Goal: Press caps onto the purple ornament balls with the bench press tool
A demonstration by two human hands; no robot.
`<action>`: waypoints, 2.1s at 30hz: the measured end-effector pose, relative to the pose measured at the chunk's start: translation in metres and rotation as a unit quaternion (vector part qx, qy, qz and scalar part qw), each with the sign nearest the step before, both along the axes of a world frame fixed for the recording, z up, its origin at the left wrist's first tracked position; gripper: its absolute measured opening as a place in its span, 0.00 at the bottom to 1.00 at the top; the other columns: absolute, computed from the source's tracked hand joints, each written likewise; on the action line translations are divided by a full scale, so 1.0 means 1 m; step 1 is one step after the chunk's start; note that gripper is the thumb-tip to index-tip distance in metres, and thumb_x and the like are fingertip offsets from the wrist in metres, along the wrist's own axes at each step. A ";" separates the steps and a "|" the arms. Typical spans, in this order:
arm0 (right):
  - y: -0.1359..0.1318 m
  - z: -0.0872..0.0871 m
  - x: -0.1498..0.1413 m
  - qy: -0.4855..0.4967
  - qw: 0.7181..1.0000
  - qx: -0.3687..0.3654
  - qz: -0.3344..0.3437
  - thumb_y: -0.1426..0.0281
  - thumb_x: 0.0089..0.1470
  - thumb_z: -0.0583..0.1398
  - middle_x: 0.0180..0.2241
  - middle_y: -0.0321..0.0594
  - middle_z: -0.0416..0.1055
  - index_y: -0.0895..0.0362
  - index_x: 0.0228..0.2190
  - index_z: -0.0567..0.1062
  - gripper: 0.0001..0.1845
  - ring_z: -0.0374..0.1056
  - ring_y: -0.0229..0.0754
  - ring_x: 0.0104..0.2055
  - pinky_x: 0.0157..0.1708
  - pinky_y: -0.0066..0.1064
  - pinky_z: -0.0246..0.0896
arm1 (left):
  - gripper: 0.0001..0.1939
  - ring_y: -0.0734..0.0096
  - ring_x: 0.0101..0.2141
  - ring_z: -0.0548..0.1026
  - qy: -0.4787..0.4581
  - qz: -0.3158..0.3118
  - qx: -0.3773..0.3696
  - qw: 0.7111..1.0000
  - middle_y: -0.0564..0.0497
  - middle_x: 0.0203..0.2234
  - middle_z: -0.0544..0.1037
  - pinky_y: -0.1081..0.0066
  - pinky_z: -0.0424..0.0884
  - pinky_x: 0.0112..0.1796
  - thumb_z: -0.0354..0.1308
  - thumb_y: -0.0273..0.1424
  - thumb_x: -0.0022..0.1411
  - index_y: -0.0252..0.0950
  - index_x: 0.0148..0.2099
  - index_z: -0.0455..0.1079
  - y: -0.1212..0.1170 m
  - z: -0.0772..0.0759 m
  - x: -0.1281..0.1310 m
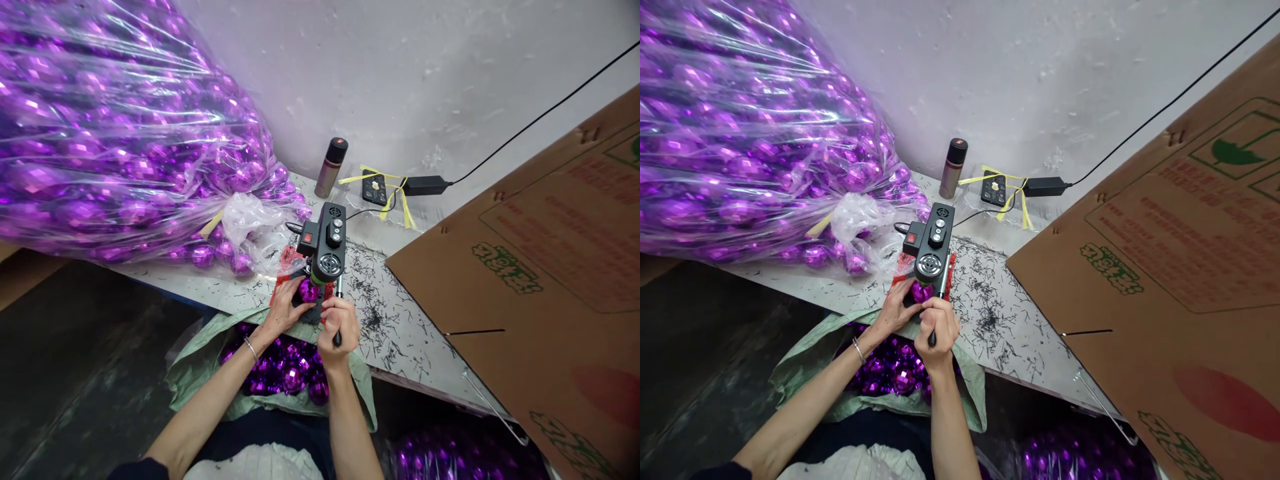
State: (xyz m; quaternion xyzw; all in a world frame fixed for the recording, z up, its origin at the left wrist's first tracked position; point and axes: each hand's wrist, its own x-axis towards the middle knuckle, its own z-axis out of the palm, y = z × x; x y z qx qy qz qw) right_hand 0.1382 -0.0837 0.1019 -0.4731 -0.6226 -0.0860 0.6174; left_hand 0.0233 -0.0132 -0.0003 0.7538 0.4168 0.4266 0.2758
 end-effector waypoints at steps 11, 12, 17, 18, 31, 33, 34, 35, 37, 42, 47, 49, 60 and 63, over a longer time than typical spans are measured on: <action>0.005 -0.019 -0.001 0.011 1.000 0.021 -0.013 0.76 0.65 0.49 0.30 0.37 0.70 0.54 0.30 0.68 0.13 0.69 0.38 0.31 0.38 0.36 0.67 | 0.27 0.51 0.53 0.77 -0.009 -0.001 0.009 1.000 0.40 0.53 0.79 0.52 0.73 0.53 0.64 0.38 0.65 0.37 0.63 0.67 0.000 0.000 0.001; 0.005 -0.020 -0.001 0.011 1.000 0.021 -0.014 0.76 0.64 0.49 0.30 0.37 0.70 0.54 0.30 0.68 0.13 0.69 0.38 0.31 0.38 0.37 0.67 | 0.27 0.51 0.53 0.77 -0.009 -0.001 0.009 1.000 0.40 0.53 0.79 0.52 0.73 0.53 0.64 0.38 0.64 0.37 0.63 0.67 0.000 0.000 0.001; 0.005 -0.025 -0.001 0.019 0.999 0.024 -0.022 0.76 0.64 0.50 0.29 0.36 0.71 0.54 0.29 0.68 0.13 0.69 0.39 0.31 0.40 0.39 0.69 | 0.27 0.50 0.53 0.77 -0.010 0.002 0.001 1.000 0.40 0.53 0.79 0.51 0.73 0.54 0.65 0.38 0.64 0.38 0.63 0.67 0.000 -0.002 0.001; 0.005 -0.025 -0.002 0.018 0.999 0.025 -0.024 0.76 0.64 0.50 0.29 0.36 0.71 0.54 0.29 0.68 0.13 0.69 0.39 0.31 0.40 0.39 0.69 | 0.27 0.50 0.53 0.77 -0.010 0.001 0.000 1.000 0.40 0.53 0.79 0.51 0.73 0.54 0.65 0.38 0.64 0.38 0.63 0.67 0.000 -0.003 0.001; 0.009 -0.036 -0.001 0.025 0.998 0.048 -0.028 0.73 0.66 0.49 0.28 0.36 0.69 0.54 0.28 0.68 0.15 0.69 0.39 0.30 0.41 0.40 0.68 | 0.29 0.50 0.53 0.77 -0.011 -0.005 0.000 1.000 0.40 0.53 0.78 0.52 0.72 0.53 0.66 0.39 0.63 0.38 0.63 0.67 0.001 -0.002 0.001; 0.010 -0.043 0.000 0.013 0.998 0.052 -0.028 0.73 0.66 0.48 0.28 0.35 0.69 0.54 0.27 0.67 0.15 0.69 0.38 0.29 0.41 0.40 0.68 | 0.30 0.50 0.53 0.77 -0.012 -0.008 0.001 1.000 0.40 0.53 0.79 0.52 0.72 0.52 0.67 0.39 0.62 0.38 0.63 0.67 0.001 -0.002 0.001; 0.010 -0.046 0.000 0.008 0.998 0.051 -0.028 0.73 0.66 0.49 0.28 0.35 0.69 0.54 0.27 0.67 0.15 0.69 0.38 0.29 0.41 0.40 0.68 | 0.30 0.50 0.53 0.77 -0.014 -0.009 0.001 1.000 0.40 0.53 0.79 0.52 0.72 0.52 0.67 0.39 0.62 0.38 0.63 0.67 0.001 -0.002 0.001; 0.010 -0.048 0.000 0.004 0.998 0.050 -0.028 0.74 0.66 0.49 0.29 0.35 0.69 0.54 0.27 0.67 0.15 0.69 0.38 0.29 0.41 0.40 0.68 | 0.29 0.50 0.52 0.77 -0.016 -0.008 0.002 1.000 0.40 0.52 0.79 0.52 0.73 0.52 0.67 0.39 0.63 0.37 0.63 0.67 0.001 -0.002 0.001; 0.008 -0.047 0.000 0.006 0.999 0.046 -0.025 0.74 0.65 0.49 0.28 0.35 0.69 0.54 0.27 0.67 0.15 0.69 0.38 0.29 0.39 0.38 0.68 | 0.29 0.50 0.52 0.77 -0.019 -0.007 0.002 1.000 0.40 0.52 0.79 0.52 0.73 0.52 0.66 0.39 0.63 0.37 0.63 0.67 0.000 -0.003 0.001; 0.005 -0.003 -0.003 0.049 0.999 0.016 -0.011 0.77 0.65 0.50 0.26 0.34 0.67 0.54 0.25 0.66 0.16 0.67 0.37 0.29 0.30 0.32 0.61 | 0.31 0.50 0.54 0.76 -0.020 -0.009 -0.012 1.000 0.40 0.53 0.78 0.50 0.72 0.54 0.68 0.41 0.61 0.38 0.63 0.67 0.002 -0.004 0.002; 0.006 0.044 -0.004 0.094 0.995 -0.033 -0.011 0.78 0.65 0.52 0.23 0.33 0.64 0.54 0.24 0.65 0.17 0.67 0.37 0.28 0.30 0.31 0.59 | 0.33 0.49 0.56 0.76 -0.034 0.004 -0.006 0.999 0.39 0.55 0.77 0.49 0.72 0.55 0.68 0.42 0.61 0.38 0.64 0.65 -0.006 0.002 -0.002; 0.005 0.044 -0.004 0.086 0.996 -0.028 -0.010 0.78 0.65 0.53 0.24 0.33 0.65 0.54 0.24 0.65 0.17 0.67 0.37 0.29 0.31 0.31 0.59 | 0.35 0.50 0.57 0.75 -0.026 0.003 0.008 1.000 0.39 0.56 0.76 0.49 0.72 0.57 0.68 0.41 0.62 0.40 0.67 0.62 -0.022 0.005 -0.015; -0.001 0.012 -0.004 0.053 0.998 -0.015 -0.017 0.80 0.63 0.52 0.24 0.34 0.67 0.55 0.25 0.68 0.16 0.70 0.39 0.32 0.31 0.31 0.61 | 0.41 0.50 0.52 0.79 0.165 -0.089 0.080 0.979 0.38 0.54 0.78 0.54 0.79 0.51 0.65 0.54 0.60 0.39 0.67 0.63 -0.099 -0.006 -0.092; -0.001 0.012 -0.004 0.050 0.998 -0.017 -0.018 0.79 0.63 0.52 0.24 0.34 0.67 0.55 0.25 0.68 0.17 0.71 0.39 0.32 0.30 0.32 0.62 | 0.22 0.55 0.54 0.77 0.133 -0.020 0.105 0.985 0.40 0.53 0.79 0.54 0.75 0.55 0.53 0.37 0.74 0.38 0.66 0.65 -0.045 0.016 -0.076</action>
